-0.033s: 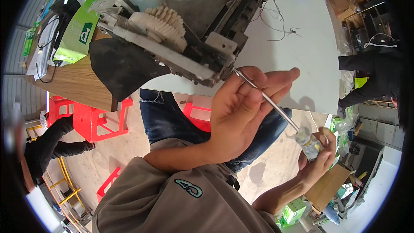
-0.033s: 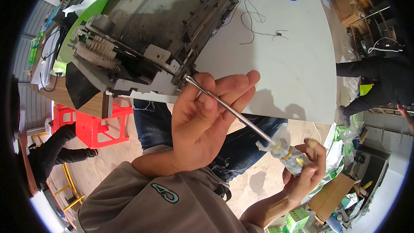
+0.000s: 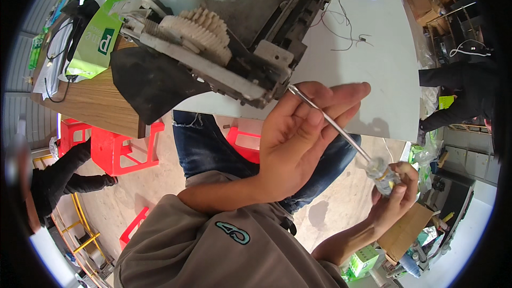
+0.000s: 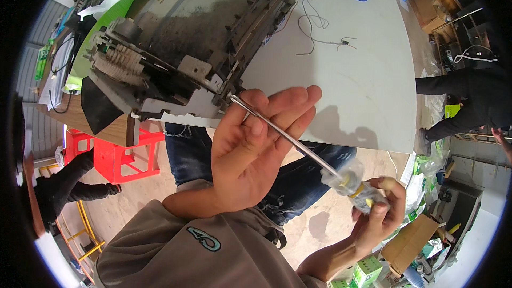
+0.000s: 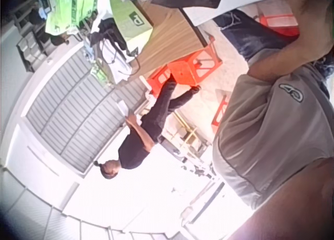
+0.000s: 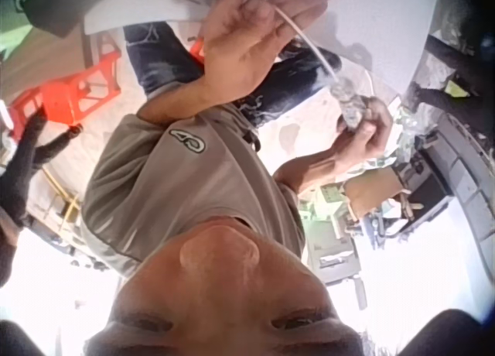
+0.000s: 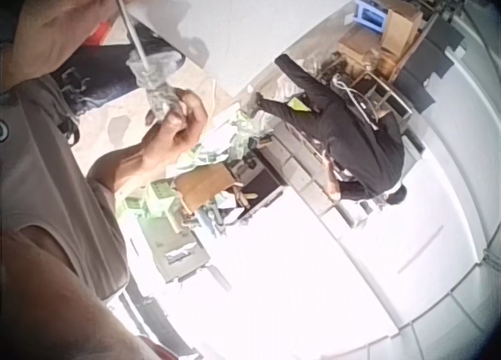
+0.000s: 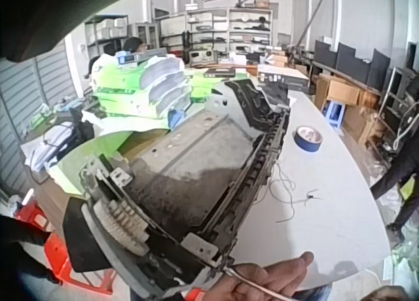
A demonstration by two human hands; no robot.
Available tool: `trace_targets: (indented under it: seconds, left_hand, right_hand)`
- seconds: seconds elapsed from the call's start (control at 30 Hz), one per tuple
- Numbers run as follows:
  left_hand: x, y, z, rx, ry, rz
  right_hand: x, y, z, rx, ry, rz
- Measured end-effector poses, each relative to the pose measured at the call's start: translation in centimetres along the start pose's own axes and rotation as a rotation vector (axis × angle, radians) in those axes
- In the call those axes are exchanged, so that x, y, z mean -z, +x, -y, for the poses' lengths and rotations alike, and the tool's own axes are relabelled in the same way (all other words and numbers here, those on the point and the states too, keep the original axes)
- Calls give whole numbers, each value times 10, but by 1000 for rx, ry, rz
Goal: The person disassembles the internal chassis of a printer by unscrewing various screws with a screwdriver and lifting sections of the metal frame.
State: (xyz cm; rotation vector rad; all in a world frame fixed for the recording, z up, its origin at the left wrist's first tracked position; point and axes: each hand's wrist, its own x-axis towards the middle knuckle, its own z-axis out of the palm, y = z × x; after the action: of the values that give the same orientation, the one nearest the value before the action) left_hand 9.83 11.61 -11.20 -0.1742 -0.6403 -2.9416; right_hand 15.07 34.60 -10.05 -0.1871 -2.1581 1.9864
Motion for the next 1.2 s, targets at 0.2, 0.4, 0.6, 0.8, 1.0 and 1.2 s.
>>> trace_targets:
  seconds: [0.2, 0.4, 0.6, 0.8, 1.0, 1.2]
  left_hand:
    - [12, 0, -9, 172, -165, 43]
    - [8, -3, -9, 225, -342, -60]
    - [13, 2, -11, 280, -530, -46]
    - [17, -1, -4, 264, -603, -18]
    - [12, 14, 13, 267, -364, 26]
    - [-15, 38, 39, 274, 129, 153]
  right_hand:
    - [-2, 2, -15, 385, -19, -157]
    - [-7, -3, -2, 210, -14, -78]
    - [-7, -7, -7, 301, -91, -174]
    - [-1, -10, -15, 310, -72, -223]
    - [27, -16, -24, 261, 83, -329]
    - [61, -29, -46, 172, 272, -437]
